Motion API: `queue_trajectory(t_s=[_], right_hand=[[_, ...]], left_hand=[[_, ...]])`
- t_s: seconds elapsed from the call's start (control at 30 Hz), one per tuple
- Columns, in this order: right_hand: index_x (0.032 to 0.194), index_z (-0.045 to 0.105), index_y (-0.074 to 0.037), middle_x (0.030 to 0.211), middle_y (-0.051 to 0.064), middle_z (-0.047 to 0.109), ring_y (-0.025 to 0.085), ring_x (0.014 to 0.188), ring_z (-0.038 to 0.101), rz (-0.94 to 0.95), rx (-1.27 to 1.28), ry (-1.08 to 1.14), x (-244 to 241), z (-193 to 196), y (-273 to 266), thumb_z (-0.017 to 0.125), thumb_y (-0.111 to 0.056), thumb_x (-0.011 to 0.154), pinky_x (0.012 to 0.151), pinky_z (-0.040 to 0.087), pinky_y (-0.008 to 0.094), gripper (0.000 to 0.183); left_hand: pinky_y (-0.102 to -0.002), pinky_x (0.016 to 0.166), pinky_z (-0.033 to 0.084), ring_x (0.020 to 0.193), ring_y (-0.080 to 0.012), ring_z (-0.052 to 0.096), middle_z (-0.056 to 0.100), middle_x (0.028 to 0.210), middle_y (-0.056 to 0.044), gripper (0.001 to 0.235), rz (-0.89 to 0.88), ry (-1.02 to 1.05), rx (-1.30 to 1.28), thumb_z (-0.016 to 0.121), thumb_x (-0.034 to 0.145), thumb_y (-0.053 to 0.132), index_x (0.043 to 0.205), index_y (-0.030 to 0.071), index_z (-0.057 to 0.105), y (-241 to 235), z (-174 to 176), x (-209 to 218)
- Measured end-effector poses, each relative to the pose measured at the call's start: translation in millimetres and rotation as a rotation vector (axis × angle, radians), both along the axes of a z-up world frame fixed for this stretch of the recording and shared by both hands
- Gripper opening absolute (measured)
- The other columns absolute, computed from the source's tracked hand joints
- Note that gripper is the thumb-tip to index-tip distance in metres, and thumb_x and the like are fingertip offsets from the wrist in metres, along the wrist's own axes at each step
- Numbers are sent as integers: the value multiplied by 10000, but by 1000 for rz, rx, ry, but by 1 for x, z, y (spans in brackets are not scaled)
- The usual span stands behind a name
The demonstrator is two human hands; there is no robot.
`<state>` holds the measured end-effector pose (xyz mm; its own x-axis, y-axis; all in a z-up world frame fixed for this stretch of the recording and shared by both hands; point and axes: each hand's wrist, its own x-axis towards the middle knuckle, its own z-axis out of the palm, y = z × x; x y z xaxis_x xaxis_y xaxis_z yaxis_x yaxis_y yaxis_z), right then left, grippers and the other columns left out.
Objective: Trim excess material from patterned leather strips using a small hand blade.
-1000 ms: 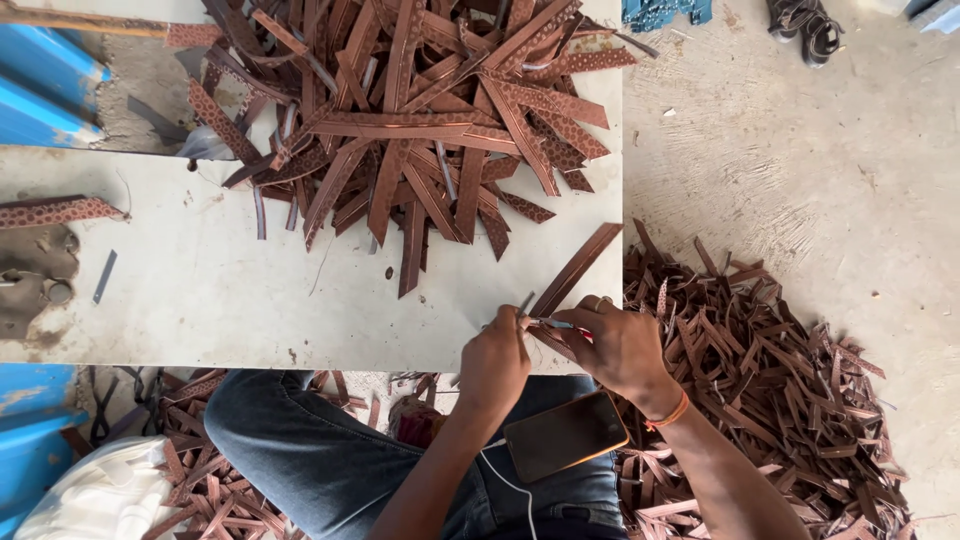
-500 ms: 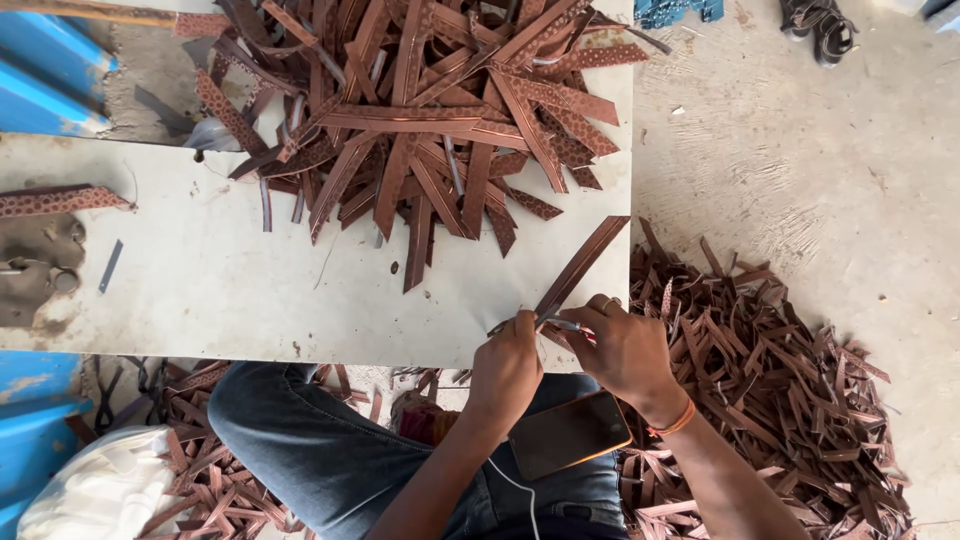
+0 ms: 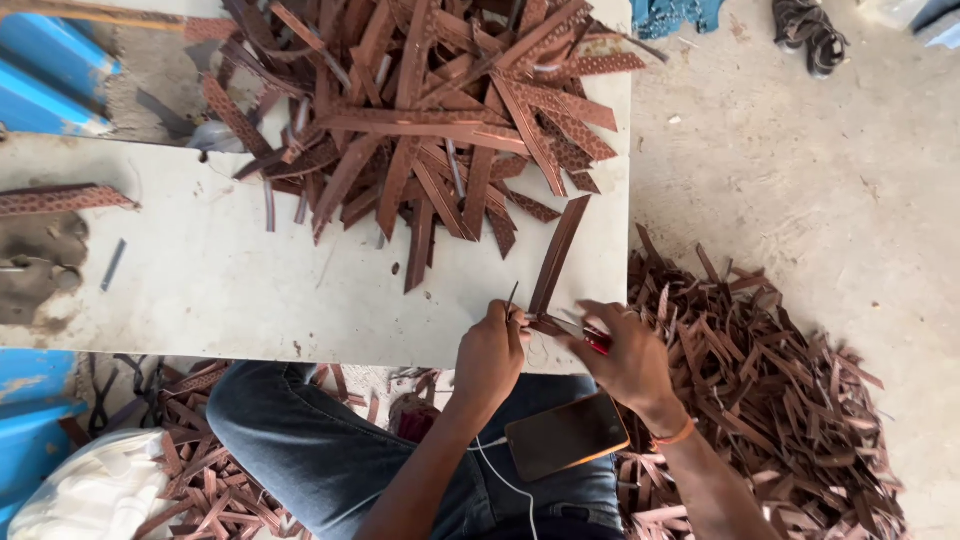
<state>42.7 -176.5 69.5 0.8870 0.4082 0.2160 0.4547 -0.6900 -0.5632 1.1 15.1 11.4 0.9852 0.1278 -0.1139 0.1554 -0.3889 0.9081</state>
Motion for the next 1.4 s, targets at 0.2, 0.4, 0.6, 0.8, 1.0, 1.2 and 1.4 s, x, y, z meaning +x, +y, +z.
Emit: queue_trajectory(t_s=[0.2,0.4,0.6,0.8,1.0,1.2,1.4], right_hand=[[1039,751,-6,610,121,690,179,450,585,-211,-2,434,-10,-22,4,802,-276,889,456,433,337,313],[1041,751,-16,653,84,662,145,516,590,-118,91,122,-21,-35,3,705,-41,824,498,459,313,223],[990,743,-11,676,101,680,153,494,596,-169,51,236,-19,-41,-12,760,-80,870,464,448,326,139],[1057,692,13,932,144,666,147,582,633,24,36,-188,-17,5,0,789,-267,866,421,491,263,352],[987,765,-59,804,39,654,116,429,513,104,-76,-133,-8,-9,-5,748,-217,917,364,403,307,174],[935,757,-98,815,12,646,111,442,493,152,-140,-183,1,-10,-4,740,-248,919,383,407,299,152],[911,779,-105,767,12,639,122,394,456,160,-194,-132,5,-25,-16,755,-254,899,337,362,311,152]], left_hand=[[-430,641,588,732,-285,756,732,836,-132,164,34,-37,144,607,1012,204,984,45,638,-9,11,0],[-443,638,552,759,-286,748,685,908,-123,218,51,-109,176,705,950,246,1008,38,679,-7,14,2],[-448,645,533,754,-336,696,721,837,-122,121,120,-261,148,662,886,141,965,64,714,-10,-13,-5],[-474,628,532,697,-345,680,687,750,-147,168,6,3,292,671,1002,231,1023,64,672,-8,10,0],[-475,642,545,742,-344,700,714,823,-132,152,53,-211,282,681,914,132,1046,60,658,-12,1,-5],[-486,664,546,759,-355,699,728,843,-134,154,4,-130,300,684,900,78,1053,82,668,-11,0,-4],[-482,658,548,749,-349,707,728,844,-134,152,-12,-89,291,684,909,73,1060,82,670,-9,2,-4]])
